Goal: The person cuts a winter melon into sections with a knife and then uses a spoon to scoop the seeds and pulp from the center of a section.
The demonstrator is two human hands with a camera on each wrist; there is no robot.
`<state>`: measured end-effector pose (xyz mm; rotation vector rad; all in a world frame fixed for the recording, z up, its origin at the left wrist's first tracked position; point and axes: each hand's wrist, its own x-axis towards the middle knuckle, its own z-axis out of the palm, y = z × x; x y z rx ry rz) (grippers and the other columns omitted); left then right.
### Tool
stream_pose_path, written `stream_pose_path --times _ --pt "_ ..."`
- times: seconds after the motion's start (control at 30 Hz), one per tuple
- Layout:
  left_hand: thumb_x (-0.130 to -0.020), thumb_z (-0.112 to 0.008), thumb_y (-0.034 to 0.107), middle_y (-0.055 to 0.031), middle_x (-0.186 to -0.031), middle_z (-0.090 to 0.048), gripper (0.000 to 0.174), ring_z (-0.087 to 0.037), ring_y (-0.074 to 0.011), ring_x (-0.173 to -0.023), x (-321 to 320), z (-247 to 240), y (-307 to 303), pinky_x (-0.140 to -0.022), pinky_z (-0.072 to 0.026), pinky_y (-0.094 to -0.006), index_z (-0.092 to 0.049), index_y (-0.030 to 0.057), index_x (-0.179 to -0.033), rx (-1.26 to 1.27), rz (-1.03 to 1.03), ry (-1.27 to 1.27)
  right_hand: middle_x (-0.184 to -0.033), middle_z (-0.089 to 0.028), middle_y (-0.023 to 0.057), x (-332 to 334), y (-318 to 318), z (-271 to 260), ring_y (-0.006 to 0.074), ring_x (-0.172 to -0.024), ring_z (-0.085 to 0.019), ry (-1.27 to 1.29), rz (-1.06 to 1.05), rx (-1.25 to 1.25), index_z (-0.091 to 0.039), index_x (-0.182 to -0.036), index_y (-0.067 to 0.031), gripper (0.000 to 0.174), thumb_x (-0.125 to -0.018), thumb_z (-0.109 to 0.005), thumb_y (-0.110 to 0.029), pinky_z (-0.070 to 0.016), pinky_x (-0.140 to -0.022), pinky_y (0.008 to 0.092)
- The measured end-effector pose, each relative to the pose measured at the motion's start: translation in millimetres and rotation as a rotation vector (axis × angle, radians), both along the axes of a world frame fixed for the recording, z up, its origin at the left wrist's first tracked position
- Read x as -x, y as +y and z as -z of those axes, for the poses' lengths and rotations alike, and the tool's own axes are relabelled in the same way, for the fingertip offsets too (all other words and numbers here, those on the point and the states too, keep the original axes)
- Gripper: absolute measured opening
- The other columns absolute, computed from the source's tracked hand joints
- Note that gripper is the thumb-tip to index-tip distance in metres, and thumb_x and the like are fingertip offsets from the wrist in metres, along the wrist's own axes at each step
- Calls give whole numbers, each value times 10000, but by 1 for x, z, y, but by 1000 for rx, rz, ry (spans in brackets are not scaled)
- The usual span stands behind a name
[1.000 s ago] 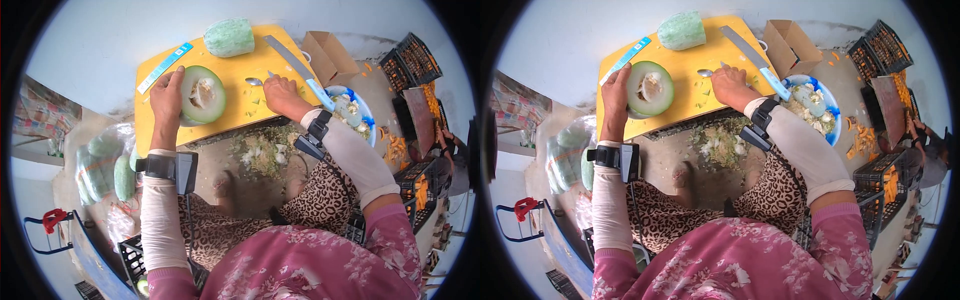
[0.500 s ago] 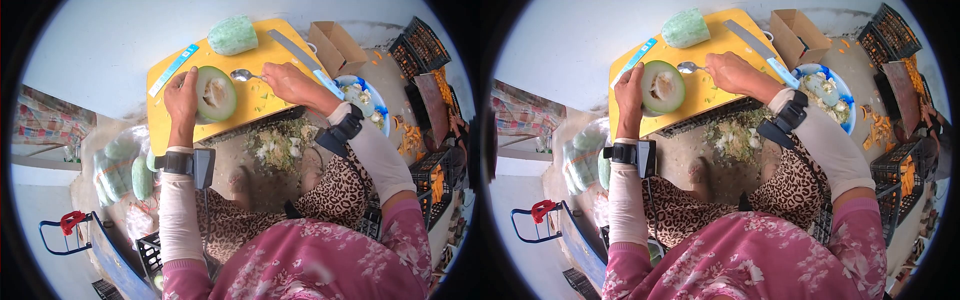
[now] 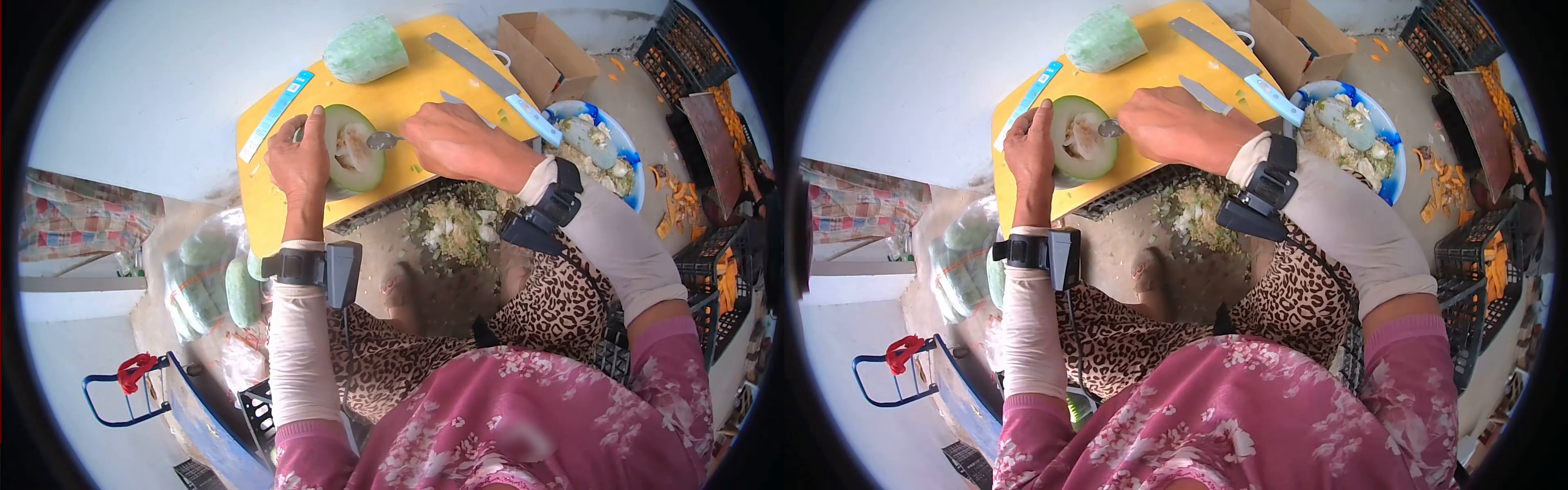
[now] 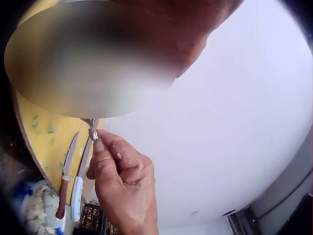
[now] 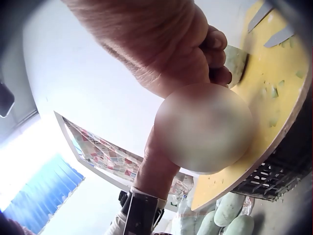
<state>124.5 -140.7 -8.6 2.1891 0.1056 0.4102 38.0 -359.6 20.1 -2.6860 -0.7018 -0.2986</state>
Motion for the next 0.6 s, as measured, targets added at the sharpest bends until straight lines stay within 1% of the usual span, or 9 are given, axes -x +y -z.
stream_pose_path --times 0.03,0.2,0.3,0.4,0.5,0.6 --pt "-770 -654 531 -165 -1077 -631 519 -584 -331 -1019 2 -1 -2 -941 -412 -478 -725 81 -1018 -32 -2 -5 -700 -604 223 -1 0 -1 409 -724 -613 24 8 14 -621 -792 3 109 -799 -526 -50 -478 -639 476" --pt "-771 -654 534 -160 -1123 -610 523 -537 -328 -1080 12 -4 -11 -963 -389 -459 -717 85 -1033 -106 1 -25 -720 -624 208 -12 1 -8 391 -744 -633 197 28 114 -635 -793 -8 108 -785 -537 -53 -491 -661 478" --pt "-772 -657 527 -155 -1137 -604 519 -518 -327 -1100 17 -6 -16 -968 -381 -461 -714 86 -1040 -159 16 -40 -780 -635 206 -14 -2 -12 379 -800 -637 206 -22 211 -638 -816 -13 122 -800 -526 -56 -494 -686 470" --pt "-773 -659 522 -149 -1133 -606 511 -511 -330 -1104 21 -9 -23 -965 -379 -464 -715 89 -1037 -205 12 -49 -846 -639 205 -13 -2 -8 368 -859 -634 198 -57 133 -637 -838 -12 131 -813 -518 -62 -494 -712 456" --pt "-773 -658 521 -143 -1122 -611 503 -510 -331 -1101 22 -13 -27 -963 -379 -463 -718 95 -1033 -229 -3 -30 -898 -638 202 -12 -2 -5 360 -900 -629 192 -92 107 -638 -859 -15 136 -816 -517 -62 -493 -733 446" --pt "-773 -657 521 -138 -1113 -614 497 -509 -328 -1100 24 -15 -31 -964 -379 -459 -720 100 -1029 -260 -10 -49 -893 -639 211 -15 2 -3 373 -903 -625 344 -11 124 -636 -856 -8 144 -826 -504 -56 -488 -742 449"
